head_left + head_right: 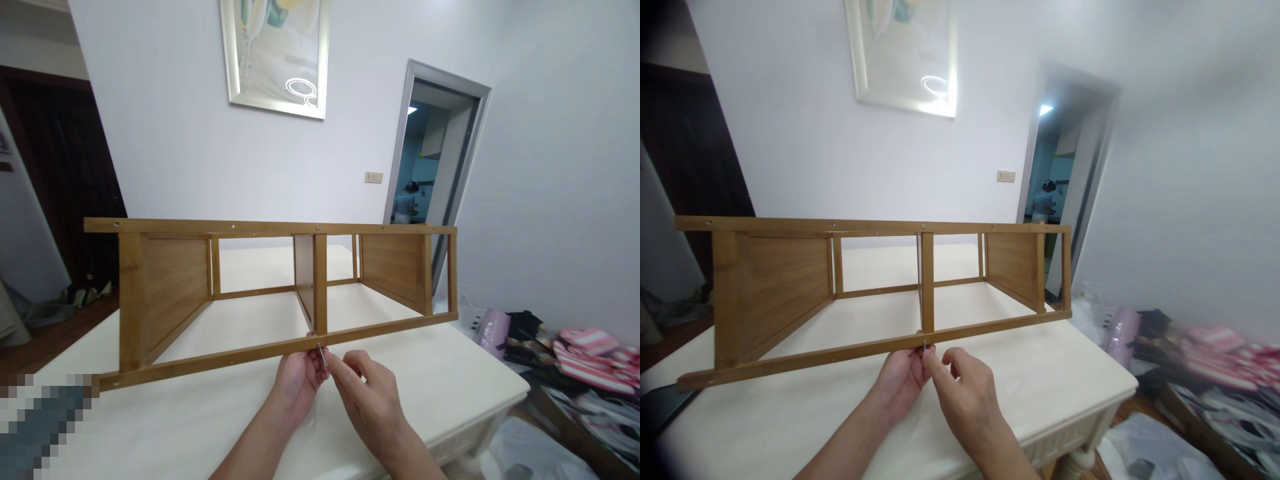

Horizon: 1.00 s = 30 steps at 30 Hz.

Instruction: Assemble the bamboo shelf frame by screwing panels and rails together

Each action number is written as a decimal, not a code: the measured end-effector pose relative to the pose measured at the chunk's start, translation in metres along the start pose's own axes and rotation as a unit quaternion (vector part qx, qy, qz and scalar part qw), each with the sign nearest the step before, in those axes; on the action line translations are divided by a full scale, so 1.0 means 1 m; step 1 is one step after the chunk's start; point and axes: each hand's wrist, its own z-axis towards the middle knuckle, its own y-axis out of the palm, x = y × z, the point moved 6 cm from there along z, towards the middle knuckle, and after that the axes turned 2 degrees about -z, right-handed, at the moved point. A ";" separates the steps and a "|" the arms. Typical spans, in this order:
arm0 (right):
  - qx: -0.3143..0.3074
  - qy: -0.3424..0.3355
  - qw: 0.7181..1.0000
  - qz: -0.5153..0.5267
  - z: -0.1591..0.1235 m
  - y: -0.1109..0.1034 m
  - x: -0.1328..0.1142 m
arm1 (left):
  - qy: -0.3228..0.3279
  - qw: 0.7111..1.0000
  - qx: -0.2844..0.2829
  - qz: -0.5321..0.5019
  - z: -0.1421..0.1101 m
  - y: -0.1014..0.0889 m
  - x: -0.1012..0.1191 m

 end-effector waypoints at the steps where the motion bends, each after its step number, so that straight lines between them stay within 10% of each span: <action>1: -0.012 -0.003 1.000 -0.009 0.000 0.001 0.000 | 0.001 1.000 -0.001 0.000 0.000 0.000 0.000; 30: 0.029 0.025 0.998 0.058 0.006 -0.001 -0.006 | -0.010 1.000 -0.006 -0.004 0.001 -0.002 -0.002</action>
